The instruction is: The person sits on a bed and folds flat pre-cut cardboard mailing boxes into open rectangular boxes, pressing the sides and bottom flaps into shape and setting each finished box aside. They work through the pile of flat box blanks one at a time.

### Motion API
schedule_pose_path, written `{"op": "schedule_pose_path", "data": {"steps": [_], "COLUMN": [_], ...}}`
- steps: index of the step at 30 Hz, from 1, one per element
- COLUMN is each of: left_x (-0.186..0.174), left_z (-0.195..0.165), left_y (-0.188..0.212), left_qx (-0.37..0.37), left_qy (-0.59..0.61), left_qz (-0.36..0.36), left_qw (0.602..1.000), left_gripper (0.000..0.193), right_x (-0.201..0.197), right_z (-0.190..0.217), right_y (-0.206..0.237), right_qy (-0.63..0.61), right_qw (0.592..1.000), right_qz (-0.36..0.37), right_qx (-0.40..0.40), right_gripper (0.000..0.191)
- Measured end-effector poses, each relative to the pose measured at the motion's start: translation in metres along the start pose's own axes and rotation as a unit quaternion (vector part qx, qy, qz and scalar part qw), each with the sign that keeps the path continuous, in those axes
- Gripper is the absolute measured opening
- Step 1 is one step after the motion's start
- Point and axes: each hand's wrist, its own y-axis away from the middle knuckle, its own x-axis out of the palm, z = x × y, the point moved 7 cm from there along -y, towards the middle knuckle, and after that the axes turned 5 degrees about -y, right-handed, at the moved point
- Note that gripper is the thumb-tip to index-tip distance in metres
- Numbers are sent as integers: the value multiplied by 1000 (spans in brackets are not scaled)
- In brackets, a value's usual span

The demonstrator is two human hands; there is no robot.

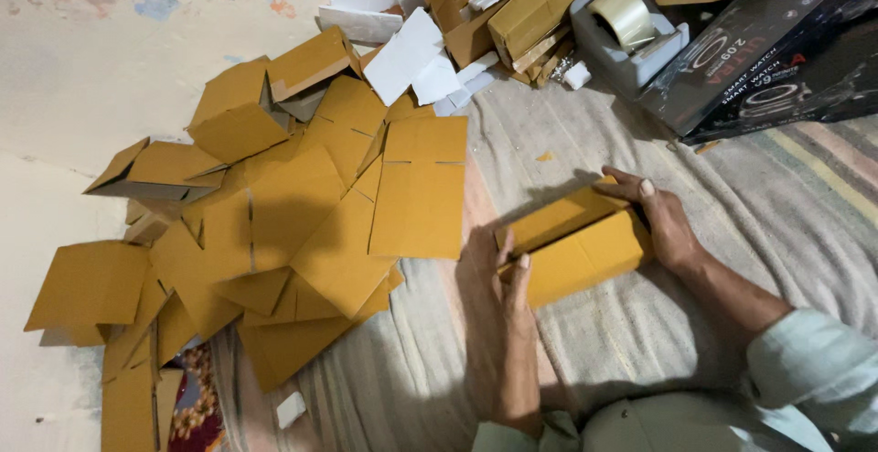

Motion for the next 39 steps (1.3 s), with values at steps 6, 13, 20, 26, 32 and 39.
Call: {"op": "schedule_pose_path", "data": {"steps": [6,13,20,26,32,39], "left_x": [4,9,7,1,2,7], "left_z": [-50,-54,-37,-10,-15,-10], "left_y": [-46,-37,-38,-51,-41,-39], "left_qx": [173,103,200,174,199,205], "left_qy": [-195,-216,-278,-250,-250,-250], "left_qz": [-61,4,-27,-10,-12,-7], "left_qw": [964,971,939,953,948,946], "left_gripper": [46,64,59,60,63,69], "right_x": [20,14,96,187,124,53], "right_z": [23,19,30,27,-2,15], "right_y": [-46,-39,-55,-41,-54,-63], "right_qy": [39,324,615,562,632,657], "right_qw": [994,945,777,785,749,749], "right_qz": [76,16,126,242,190,64], "right_qx": [-70,-37,-37,-97,-63,-61], "right_gripper": [60,55,97,78,78,70]}}
